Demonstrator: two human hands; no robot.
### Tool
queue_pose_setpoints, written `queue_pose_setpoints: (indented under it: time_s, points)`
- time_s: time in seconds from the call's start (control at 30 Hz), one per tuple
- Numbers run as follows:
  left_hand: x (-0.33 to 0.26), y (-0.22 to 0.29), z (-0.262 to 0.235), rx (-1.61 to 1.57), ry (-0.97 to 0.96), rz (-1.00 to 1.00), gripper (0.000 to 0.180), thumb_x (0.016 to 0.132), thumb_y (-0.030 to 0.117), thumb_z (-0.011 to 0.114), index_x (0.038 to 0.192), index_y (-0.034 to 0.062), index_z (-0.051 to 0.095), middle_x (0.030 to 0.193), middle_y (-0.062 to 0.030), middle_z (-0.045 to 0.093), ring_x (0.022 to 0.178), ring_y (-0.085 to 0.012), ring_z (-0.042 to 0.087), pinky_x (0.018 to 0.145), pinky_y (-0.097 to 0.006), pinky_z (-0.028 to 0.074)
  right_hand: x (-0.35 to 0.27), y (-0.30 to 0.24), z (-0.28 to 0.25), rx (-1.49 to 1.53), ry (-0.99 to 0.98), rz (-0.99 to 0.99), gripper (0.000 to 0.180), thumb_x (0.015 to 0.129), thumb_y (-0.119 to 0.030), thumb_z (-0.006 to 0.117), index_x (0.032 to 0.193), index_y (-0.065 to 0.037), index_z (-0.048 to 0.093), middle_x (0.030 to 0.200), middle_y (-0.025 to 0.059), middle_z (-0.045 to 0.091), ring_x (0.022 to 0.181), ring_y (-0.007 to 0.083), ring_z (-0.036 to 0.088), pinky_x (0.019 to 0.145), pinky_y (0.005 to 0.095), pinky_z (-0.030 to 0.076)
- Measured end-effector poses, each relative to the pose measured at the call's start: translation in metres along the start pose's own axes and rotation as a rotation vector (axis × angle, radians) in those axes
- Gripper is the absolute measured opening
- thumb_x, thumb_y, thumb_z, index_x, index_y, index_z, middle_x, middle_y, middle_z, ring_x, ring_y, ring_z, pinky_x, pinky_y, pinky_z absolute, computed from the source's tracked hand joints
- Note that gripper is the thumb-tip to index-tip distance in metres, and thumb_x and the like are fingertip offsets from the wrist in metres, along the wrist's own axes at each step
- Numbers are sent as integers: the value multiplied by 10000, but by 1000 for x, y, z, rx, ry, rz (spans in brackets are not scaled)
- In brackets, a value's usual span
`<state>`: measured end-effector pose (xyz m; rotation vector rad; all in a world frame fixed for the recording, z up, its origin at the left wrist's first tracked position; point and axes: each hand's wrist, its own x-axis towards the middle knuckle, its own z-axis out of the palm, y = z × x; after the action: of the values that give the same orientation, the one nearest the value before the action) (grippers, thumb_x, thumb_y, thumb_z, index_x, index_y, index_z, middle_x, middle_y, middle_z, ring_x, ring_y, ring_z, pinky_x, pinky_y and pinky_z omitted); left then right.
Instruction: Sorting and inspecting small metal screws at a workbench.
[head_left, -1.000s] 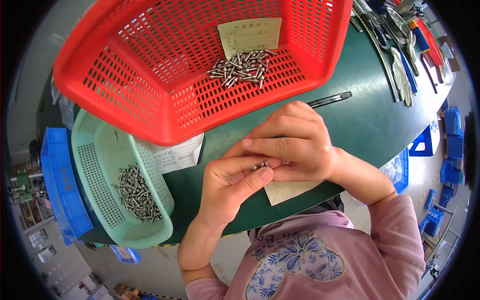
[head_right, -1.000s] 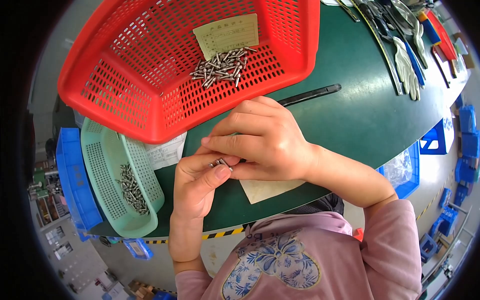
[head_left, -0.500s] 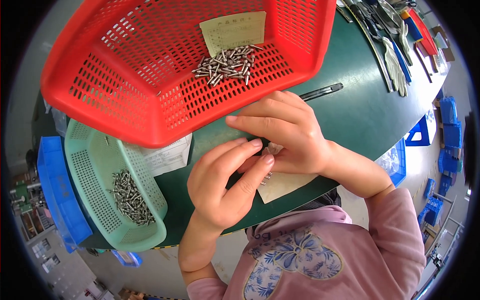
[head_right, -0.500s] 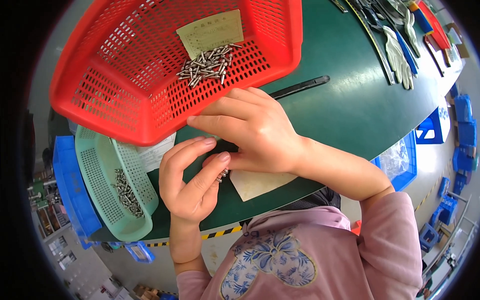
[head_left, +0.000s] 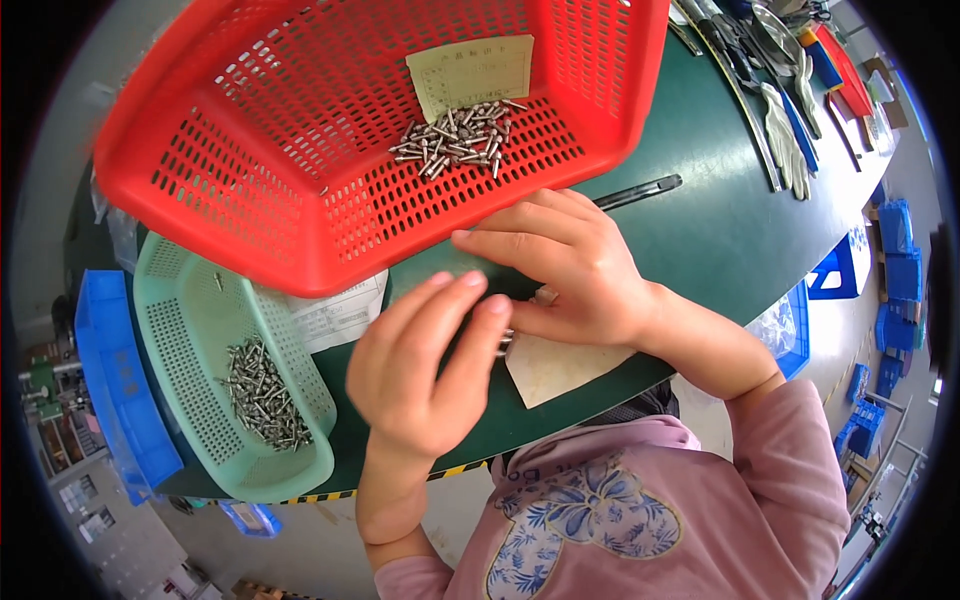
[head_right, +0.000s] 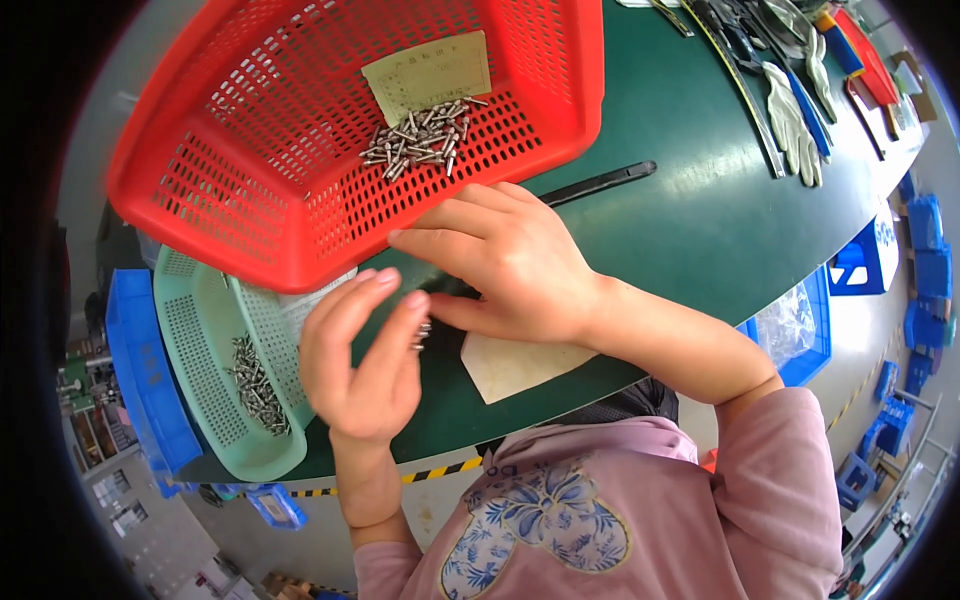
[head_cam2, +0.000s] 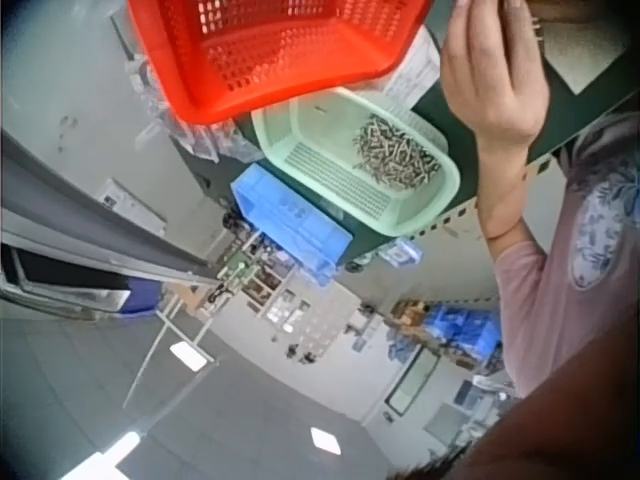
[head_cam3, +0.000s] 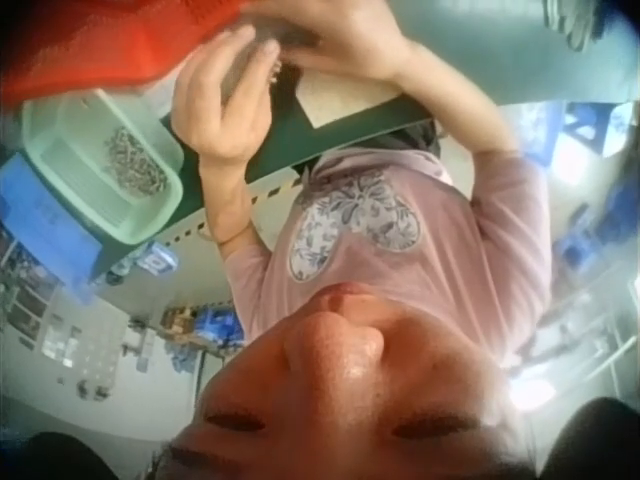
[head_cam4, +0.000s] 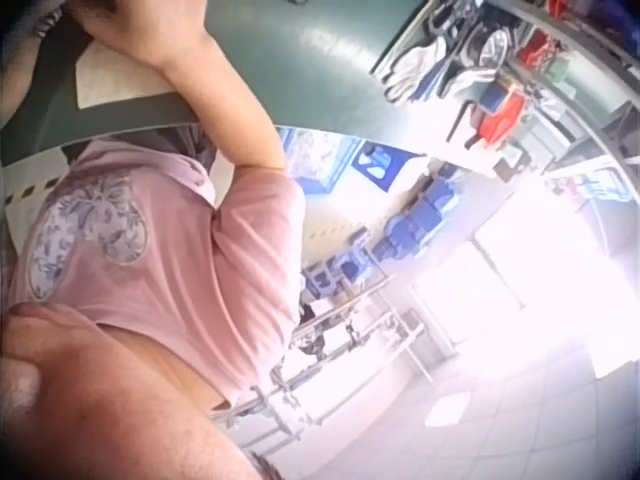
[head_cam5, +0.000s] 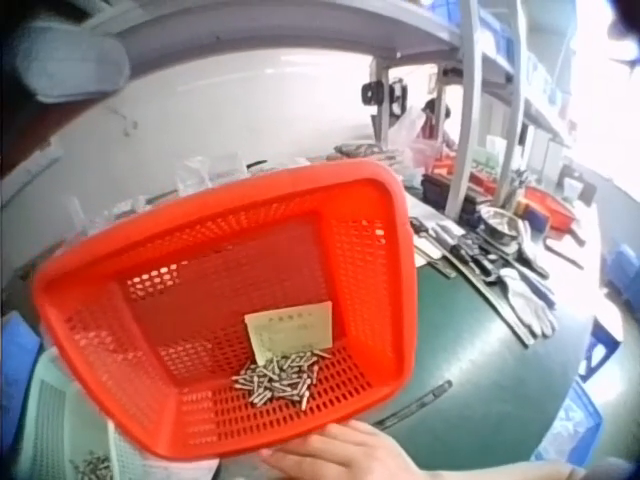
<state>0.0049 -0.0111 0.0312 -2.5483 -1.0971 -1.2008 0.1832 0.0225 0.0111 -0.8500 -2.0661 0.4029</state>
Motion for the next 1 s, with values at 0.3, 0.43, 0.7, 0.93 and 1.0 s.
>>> queue_pose_setpoints:
  time_s: [0.3, 0.43, 0.7, 0.93, 1.0]
  points:
    - [-52, -23, -121, 363, -155, -828, 242, 792, -31, 602, 1029, -28, 654, 1096, -153, 573, 965, -276, 574, 741, -331, 498, 26, 50, -13, -383, -61, 79, 169, 686, -96, 626, 845, -80, 681, 800, 48, 606, 798, 248, 574, 690, 373, 458]
    - [-41, -17, -109, 411, -134, -831, 301, 786, 27, 641, 1083, -22, 628, 1118, -143, 574, 1016, -289, 558, 845, -364, 462, 38, 61, -15, -372, -156, 48, 195, 685, -82, 636, 874, -57, 677, 836, 73, 606, 819, 267, 571, 694, 390, 477]
    - [19, -3, -19, 4, -101, -387, 234, 717, 112, 716, 924, 14, 668, 1015, -103, 588, 894, -282, 577, 737, -368, 472, 56, 54, -14, -493, -325, 29, 119, 723, -166, 662, 782, -63, 645, 778, 72, 581, 817, 270, 577, 692, 401, 475]
    - [-4, -17, 21, -176, -79, -497, 146, 734, 85, 691, 862, 21, 667, 930, -68, 604, 853, -256, 591, 726, -359, 486, 62, 50, -18, -369, -523, 316, 161, 744, -200, 669, 767, -55, 604, 761, 92, 595, 779, 294, 582, 666, 403, 468]
    - [-7, -18, 22, -180, -57, -502, 133, 730, 72, 689, 850, 22, 666, 919, -64, 606, 839, -252, 592, 714, -352, 486, 60, 49, -21, -365, -530, 308, 171, 747, -205, 669, 773, -52, 597, 765, 96, 598, 778, 297, 582, 661, 403, 467]
